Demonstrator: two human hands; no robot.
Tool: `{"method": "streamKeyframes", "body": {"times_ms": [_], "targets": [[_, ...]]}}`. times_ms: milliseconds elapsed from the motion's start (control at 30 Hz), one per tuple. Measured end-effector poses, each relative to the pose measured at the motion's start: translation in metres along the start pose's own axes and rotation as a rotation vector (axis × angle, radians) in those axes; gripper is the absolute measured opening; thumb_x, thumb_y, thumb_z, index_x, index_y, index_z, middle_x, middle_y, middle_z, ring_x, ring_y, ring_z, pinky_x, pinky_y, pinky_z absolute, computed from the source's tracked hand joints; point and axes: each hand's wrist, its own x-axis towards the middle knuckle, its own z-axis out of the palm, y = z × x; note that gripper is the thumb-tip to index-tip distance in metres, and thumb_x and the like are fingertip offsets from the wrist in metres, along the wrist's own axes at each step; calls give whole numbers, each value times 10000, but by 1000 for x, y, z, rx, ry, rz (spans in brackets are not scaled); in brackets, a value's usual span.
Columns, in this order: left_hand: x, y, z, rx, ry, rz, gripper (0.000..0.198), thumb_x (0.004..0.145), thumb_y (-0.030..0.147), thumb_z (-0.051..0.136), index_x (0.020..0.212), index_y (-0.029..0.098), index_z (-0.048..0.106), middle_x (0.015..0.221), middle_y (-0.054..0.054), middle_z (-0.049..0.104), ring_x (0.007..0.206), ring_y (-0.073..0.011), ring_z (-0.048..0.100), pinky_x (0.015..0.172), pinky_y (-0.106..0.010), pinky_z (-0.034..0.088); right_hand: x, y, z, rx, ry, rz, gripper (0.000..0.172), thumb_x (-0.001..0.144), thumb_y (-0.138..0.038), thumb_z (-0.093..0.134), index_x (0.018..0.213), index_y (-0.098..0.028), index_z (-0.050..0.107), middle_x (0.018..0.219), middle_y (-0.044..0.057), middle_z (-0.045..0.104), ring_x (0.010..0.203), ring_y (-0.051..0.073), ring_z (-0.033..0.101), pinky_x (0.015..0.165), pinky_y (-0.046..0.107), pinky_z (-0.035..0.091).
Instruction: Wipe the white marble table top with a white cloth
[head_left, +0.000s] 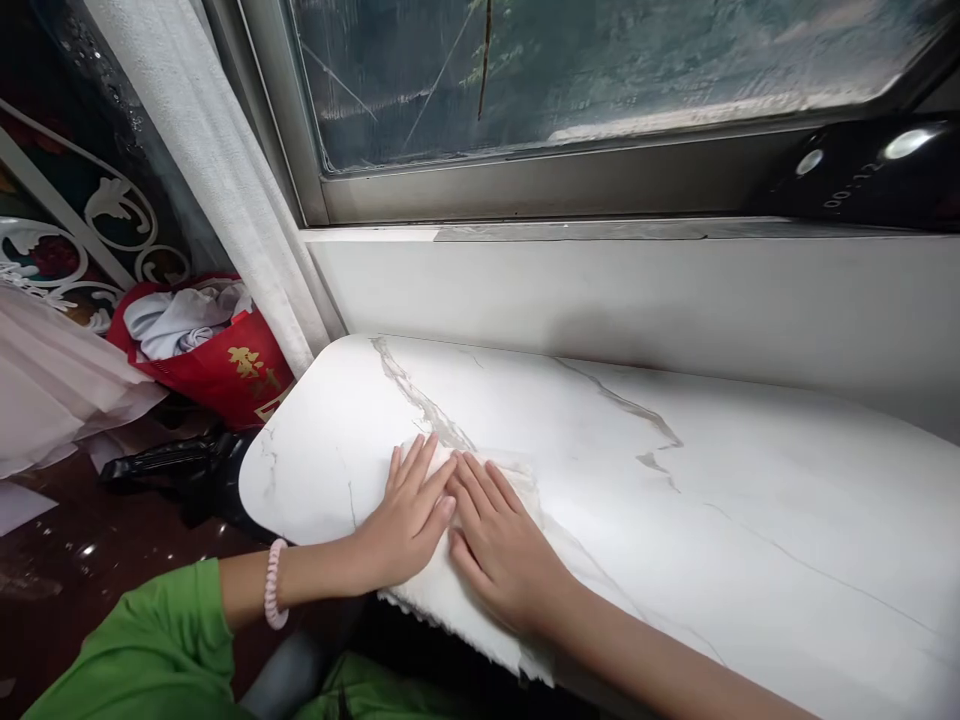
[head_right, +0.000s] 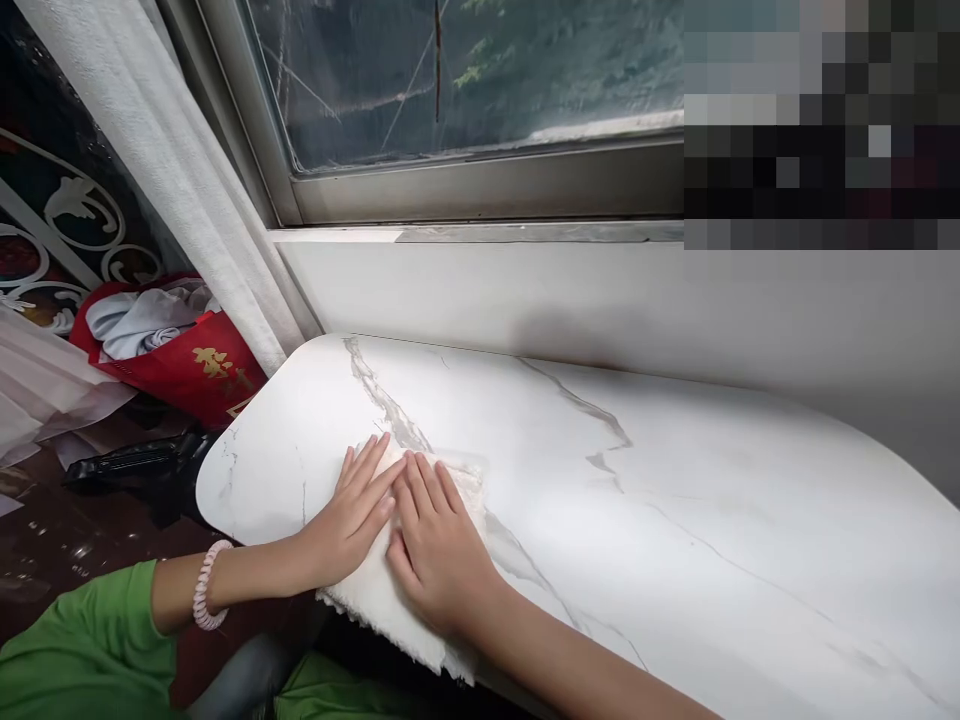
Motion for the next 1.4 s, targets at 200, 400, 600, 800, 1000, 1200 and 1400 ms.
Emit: {"method": "streamKeyframes", "body": {"times_ms": [200, 400, 600, 800, 1000, 1200, 1400], "targets": [[43, -5, 9, 106, 15, 91, 546, 1019, 355, 146, 1512, 122, 159, 1576, -92, 197, 1464, -177, 94, 1209, -453, 68, 18, 45, 14, 52, -64, 35, 632, 981, -324, 260, 1535, -92, 62, 1545, 153, 279, 1444, 256, 181, 1163, 513, 249], [137, -28, 12, 173, 75, 61, 507, 1007, 325, 184, 1457, 133, 317, 1533, -75, 333, 1429, -152, 246, 1198, -400, 88, 70, 123, 28, 32, -127, 146, 607, 969, -337, 204, 1515, -72, 202, 1538, 153, 306, 1435, 277, 217, 1164, 531, 207], [210, -45, 6, 180, 143, 23, 479, 1002, 275, 195, 1415, 121, 382, 1483, -70, 420, 1385, -142, 326, 1186, -375, 128, 118, 178, 31, -4, -96, 233, 602, 942, -294, 217, 1445, 17, 331, 1497, 198, 374, 1405, 294, 301, 1153, 492, 230], [222, -44, 9, 209, 207, -16, 477, 1004, 261, 175, 1423, 176, 385, 1474, -47, 435, 1379, -154, 341, 1176, -385, 164, 119, 181, 32, -45, 24, 304, 555, 944, -275, 231, 1410, -36, 415, 1487, 171, 399, 1427, 300, 228, 1149, 493, 222], [217, -45, 10, 225, 227, -17, 474, 1013, 280, 189, 1383, 118, 437, 1463, -81, 448, 1384, -179, 335, 1181, -387, 161, 108, 169, 28, -68, 47, 366, 542, 950, -285, 243, 1368, -26, 468, 1459, 215, 423, 1387, 314, 313, 1131, 491, 258], [203, -39, 13, 231, 191, 2, 459, 1015, 294, 202, 1365, 147, 461, 1480, -71, 427, 1391, -172, 328, 1183, -392, 157, 88, 154, 19, -81, -1, 338, 555, 952, -335, 276, 1400, -43, 425, 1489, 215, 380, 1394, 319, 303, 1129, 505, 246], [177, -31, 14, 253, 118, 134, 451, 988, 285, 274, 1383, 134, 431, 1491, -90, 409, 1408, -166, 299, 1186, -384, 151, 53, 134, 4, -20, -117, 322, 777, 923, -591, 290, 1504, -79, 228, 1571, 190, 200, 1452, 327, 131, 1162, 508, 158]]}}
